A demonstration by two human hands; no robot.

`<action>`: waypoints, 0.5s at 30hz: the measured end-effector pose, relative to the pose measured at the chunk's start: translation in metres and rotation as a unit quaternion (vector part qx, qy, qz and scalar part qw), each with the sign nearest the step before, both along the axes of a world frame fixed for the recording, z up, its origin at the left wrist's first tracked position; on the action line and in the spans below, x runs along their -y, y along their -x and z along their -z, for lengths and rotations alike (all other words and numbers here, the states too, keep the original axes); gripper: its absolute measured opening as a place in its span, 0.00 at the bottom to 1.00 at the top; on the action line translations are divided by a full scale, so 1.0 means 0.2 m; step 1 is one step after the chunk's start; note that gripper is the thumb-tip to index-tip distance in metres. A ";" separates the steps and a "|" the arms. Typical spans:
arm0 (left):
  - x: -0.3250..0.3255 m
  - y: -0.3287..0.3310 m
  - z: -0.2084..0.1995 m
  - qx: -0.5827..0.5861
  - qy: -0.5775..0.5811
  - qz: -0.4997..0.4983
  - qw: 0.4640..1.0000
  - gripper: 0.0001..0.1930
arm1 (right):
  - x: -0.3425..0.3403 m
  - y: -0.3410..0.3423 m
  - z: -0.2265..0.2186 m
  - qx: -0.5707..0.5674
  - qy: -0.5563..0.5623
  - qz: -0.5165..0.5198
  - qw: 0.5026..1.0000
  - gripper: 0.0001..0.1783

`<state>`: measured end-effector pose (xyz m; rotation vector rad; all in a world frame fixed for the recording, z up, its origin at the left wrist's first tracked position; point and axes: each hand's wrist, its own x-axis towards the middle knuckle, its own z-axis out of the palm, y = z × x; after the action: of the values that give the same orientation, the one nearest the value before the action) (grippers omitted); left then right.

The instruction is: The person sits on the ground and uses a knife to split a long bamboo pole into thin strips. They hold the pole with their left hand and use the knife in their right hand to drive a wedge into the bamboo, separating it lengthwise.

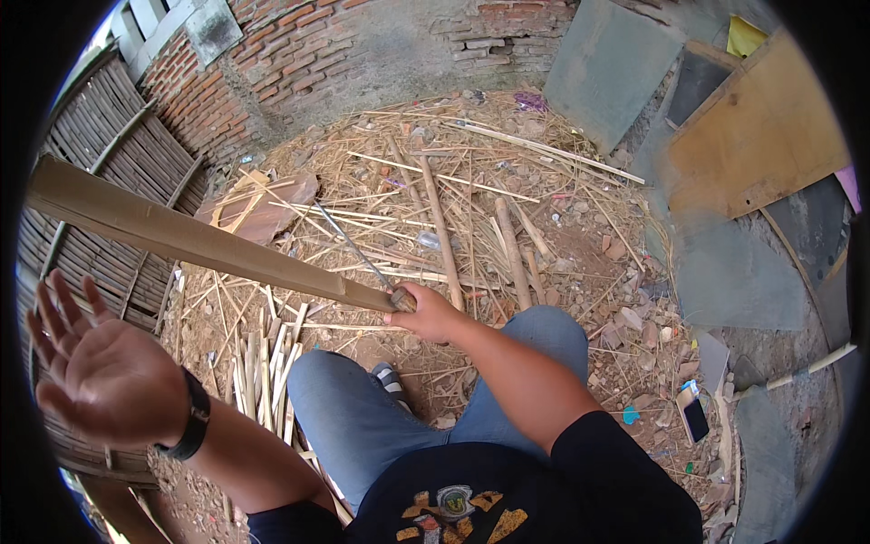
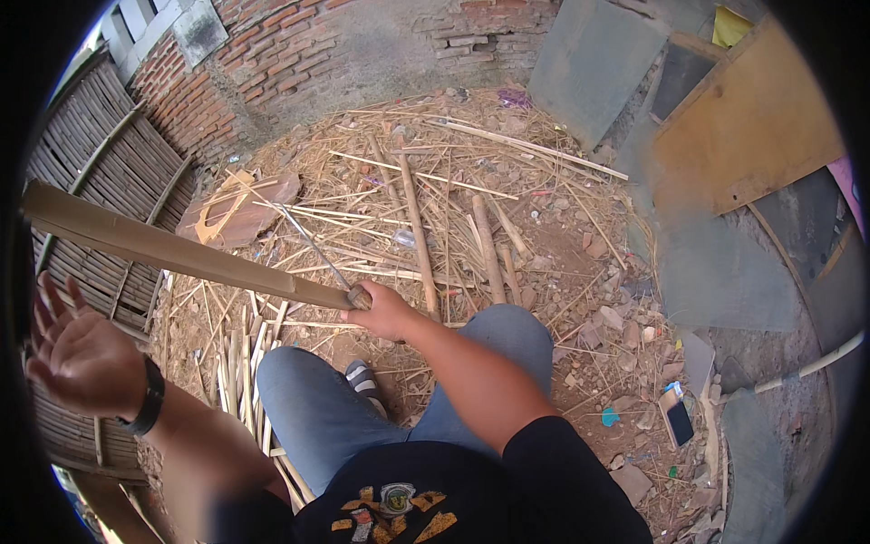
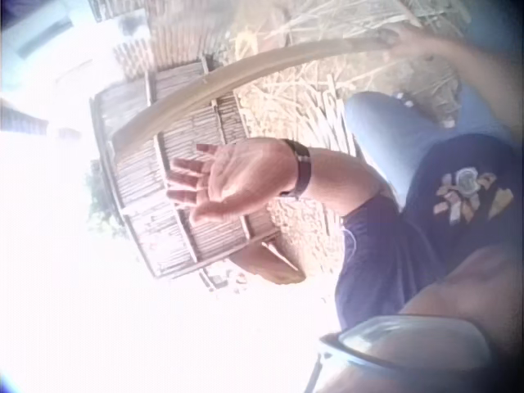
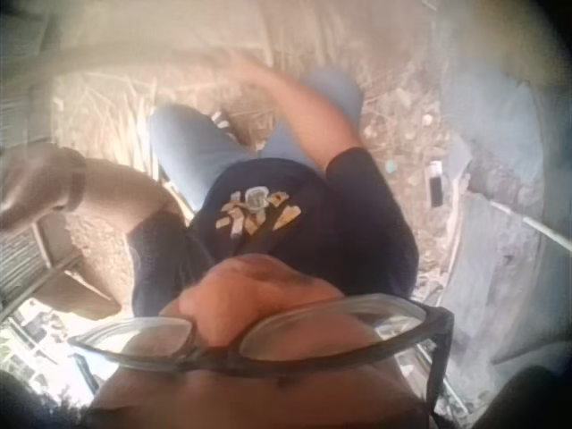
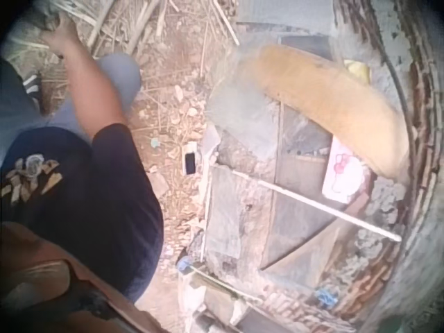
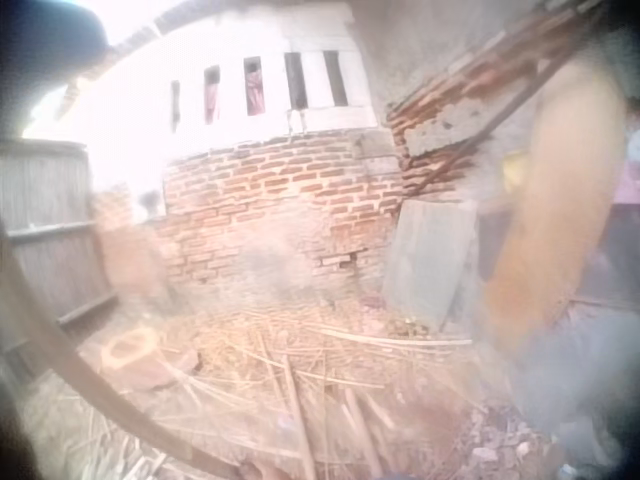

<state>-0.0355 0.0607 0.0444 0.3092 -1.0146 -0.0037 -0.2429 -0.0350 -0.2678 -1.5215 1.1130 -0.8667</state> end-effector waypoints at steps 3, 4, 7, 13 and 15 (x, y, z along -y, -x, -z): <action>0.42 0.08 0.45 -0.021 -0.196 0.007 0.980 0.43 | 0.01 0.04 0.02 -0.024 0.010 -0.002 1.000 0.35; 0.45 0.06 0.50 -0.046 -0.223 0.169 0.959 0.36 | 0.02 0.03 0.01 -0.025 0.012 -0.005 1.000 0.35; 0.49 -0.05 0.55 0.148 -0.154 0.416 0.884 0.35 | 0.00 0.00 0.01 -0.041 0.009 -0.013 0.999 0.35; 0.34 -0.08 0.51 0.058 -0.167 0.385 0.906 0.35 | 0.02 -0.04 -0.03 -0.126 0.000 -0.054 0.991 0.33; 0.31 -0.10 0.52 0.075 -0.141 0.361 0.919 0.40 | 0.05 -0.07 -0.06 -0.151 -0.028 -0.067 0.986 0.33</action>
<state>-0.0154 -0.0006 -0.0593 0.1810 -1.2350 -0.8127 -0.2287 -0.0453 -0.2548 -1.6978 1.2229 -0.5190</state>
